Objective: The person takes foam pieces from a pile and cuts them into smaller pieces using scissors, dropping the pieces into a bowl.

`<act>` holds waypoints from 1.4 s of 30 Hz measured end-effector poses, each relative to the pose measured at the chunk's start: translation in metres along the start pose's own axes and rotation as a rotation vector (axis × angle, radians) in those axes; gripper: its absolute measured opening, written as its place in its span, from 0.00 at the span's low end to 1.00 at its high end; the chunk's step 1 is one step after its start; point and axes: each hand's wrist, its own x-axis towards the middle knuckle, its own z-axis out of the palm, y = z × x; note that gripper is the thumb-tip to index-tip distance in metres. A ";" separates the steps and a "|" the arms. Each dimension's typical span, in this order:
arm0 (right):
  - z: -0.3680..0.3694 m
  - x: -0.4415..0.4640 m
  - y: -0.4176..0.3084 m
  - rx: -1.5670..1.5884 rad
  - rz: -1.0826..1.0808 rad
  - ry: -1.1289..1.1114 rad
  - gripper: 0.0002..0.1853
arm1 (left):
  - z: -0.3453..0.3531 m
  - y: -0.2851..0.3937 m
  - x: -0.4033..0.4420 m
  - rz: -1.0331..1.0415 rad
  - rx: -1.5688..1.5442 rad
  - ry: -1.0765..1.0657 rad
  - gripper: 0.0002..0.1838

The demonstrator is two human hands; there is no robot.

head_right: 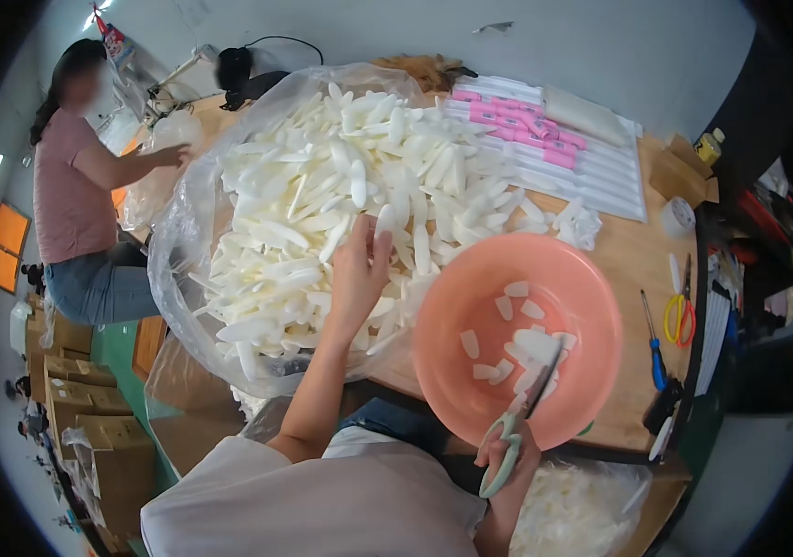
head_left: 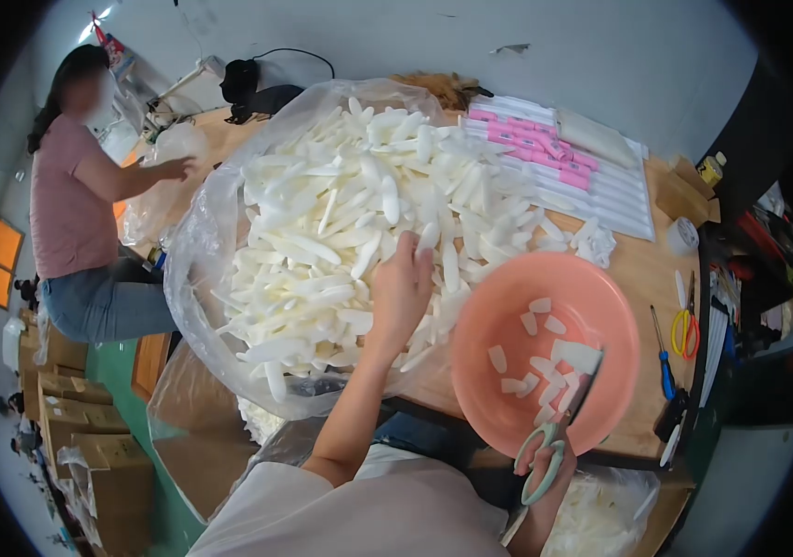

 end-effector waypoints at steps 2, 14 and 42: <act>0.006 0.003 -0.003 0.036 -0.051 0.091 0.23 | -0.001 0.021 -0.007 -0.076 -0.201 -0.059 0.07; -0.007 -0.017 -0.007 0.325 0.165 -0.279 0.32 | 0.034 0.096 -0.066 0.031 -0.693 -1.049 0.14; -0.033 0.002 -0.006 -0.162 -0.070 0.163 0.24 | -0.053 0.041 0.017 -0.056 -0.995 0.338 0.10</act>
